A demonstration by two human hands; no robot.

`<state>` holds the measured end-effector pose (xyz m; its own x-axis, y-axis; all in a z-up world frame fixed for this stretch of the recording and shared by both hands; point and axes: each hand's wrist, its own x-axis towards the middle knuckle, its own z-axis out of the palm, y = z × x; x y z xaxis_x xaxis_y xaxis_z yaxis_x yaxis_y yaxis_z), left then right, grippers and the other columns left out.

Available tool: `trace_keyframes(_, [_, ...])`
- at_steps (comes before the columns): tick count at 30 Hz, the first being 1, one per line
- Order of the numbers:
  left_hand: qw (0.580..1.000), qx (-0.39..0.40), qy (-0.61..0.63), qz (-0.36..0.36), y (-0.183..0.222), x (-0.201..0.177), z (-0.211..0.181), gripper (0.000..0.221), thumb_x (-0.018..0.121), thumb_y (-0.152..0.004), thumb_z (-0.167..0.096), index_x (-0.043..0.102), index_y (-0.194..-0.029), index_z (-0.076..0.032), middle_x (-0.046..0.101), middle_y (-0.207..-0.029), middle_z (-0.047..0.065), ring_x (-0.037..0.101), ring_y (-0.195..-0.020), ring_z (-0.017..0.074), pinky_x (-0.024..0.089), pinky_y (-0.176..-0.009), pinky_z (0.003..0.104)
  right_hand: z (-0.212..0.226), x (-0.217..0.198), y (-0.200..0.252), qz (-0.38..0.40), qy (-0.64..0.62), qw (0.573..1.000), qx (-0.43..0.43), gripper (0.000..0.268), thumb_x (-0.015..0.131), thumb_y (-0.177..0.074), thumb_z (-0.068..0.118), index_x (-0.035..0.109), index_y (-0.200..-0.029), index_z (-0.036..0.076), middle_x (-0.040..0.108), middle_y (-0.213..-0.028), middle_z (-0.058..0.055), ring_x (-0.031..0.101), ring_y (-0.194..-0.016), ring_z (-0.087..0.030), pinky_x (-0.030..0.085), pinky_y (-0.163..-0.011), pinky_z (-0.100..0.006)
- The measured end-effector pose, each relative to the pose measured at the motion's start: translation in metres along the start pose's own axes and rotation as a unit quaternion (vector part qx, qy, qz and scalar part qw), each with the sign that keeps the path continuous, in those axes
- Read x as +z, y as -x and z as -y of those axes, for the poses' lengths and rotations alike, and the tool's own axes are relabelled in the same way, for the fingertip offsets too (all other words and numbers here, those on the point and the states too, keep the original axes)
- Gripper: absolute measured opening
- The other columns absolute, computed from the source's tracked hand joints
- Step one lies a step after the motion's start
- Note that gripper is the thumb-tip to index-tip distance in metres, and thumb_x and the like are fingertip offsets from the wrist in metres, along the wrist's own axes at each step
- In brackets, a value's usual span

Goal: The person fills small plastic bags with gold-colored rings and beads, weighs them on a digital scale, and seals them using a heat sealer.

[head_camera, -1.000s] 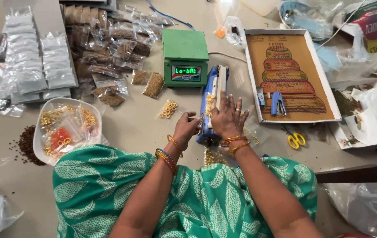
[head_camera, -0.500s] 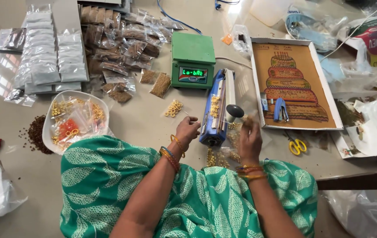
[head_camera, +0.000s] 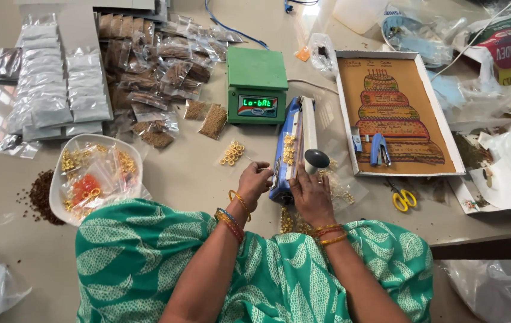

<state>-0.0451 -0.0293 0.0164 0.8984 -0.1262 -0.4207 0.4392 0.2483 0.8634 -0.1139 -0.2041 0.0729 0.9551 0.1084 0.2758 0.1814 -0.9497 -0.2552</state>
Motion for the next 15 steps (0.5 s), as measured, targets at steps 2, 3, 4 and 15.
trace_keyframes(2, [1.000,-0.003,0.008,0.007,0.003,0.005,-0.005,0.041,0.068,-0.091,-0.019,0.062,-0.128,-0.003,0.072,-0.102,0.007,0.066,-0.074,0.0149,0.055,-0.063,0.028,-0.003,0.002,-0.002,-0.008,-0.001,1.000,-0.012,0.063,0.041,-0.106,0.049,0.042,-0.156,0.012,0.058,-0.142,-0.021,0.051,-0.134,-0.038,0.023,-0.117,-0.060])
trace_keyframes(3, [1.000,-0.006,0.017,0.013,0.004,0.007,-0.007,0.040,0.068,-0.092,-0.020,0.062,-0.127,-0.004,0.072,-0.102,0.007,0.065,-0.074,0.0147,0.055,-0.064,0.028,-0.004,0.003,-0.002,-0.015,-0.002,1.000,-0.025,0.062,0.039,-0.106,0.051,0.039,-0.156,0.014,0.056,-0.150,-0.019,0.052,-0.135,-0.037,0.020,-0.116,-0.061])
trace_keyframes(4, [1.000,-0.006,0.016,0.013,0.006,0.009,-0.010,0.040,0.068,-0.092,-0.020,0.062,-0.127,-0.004,0.072,-0.102,0.007,0.065,-0.074,0.0147,0.055,-0.064,0.028,-0.004,0.002,-0.007,-0.015,-0.002,1.000,-0.025,0.062,0.039,-0.106,0.051,0.039,-0.156,0.014,0.056,-0.150,-0.019,0.052,-0.135,-0.037,0.020,-0.116,-0.061])
trace_keyframes(15, [0.998,-0.021,0.039,0.046,-0.005,0.022,-0.013,0.034,0.066,-0.096,-0.024,0.063,-0.123,-0.004,0.071,-0.101,0.006,0.063,-0.073,0.0117,0.053,-0.063,0.026,-0.054,0.036,-0.085,-0.072,0.091,0.992,-0.040,0.043,0.055,-0.095,0.035,0.059,-0.135,0.020,0.070,-0.126,-0.009,0.066,-0.119,-0.029,0.032,-0.103,-0.065])
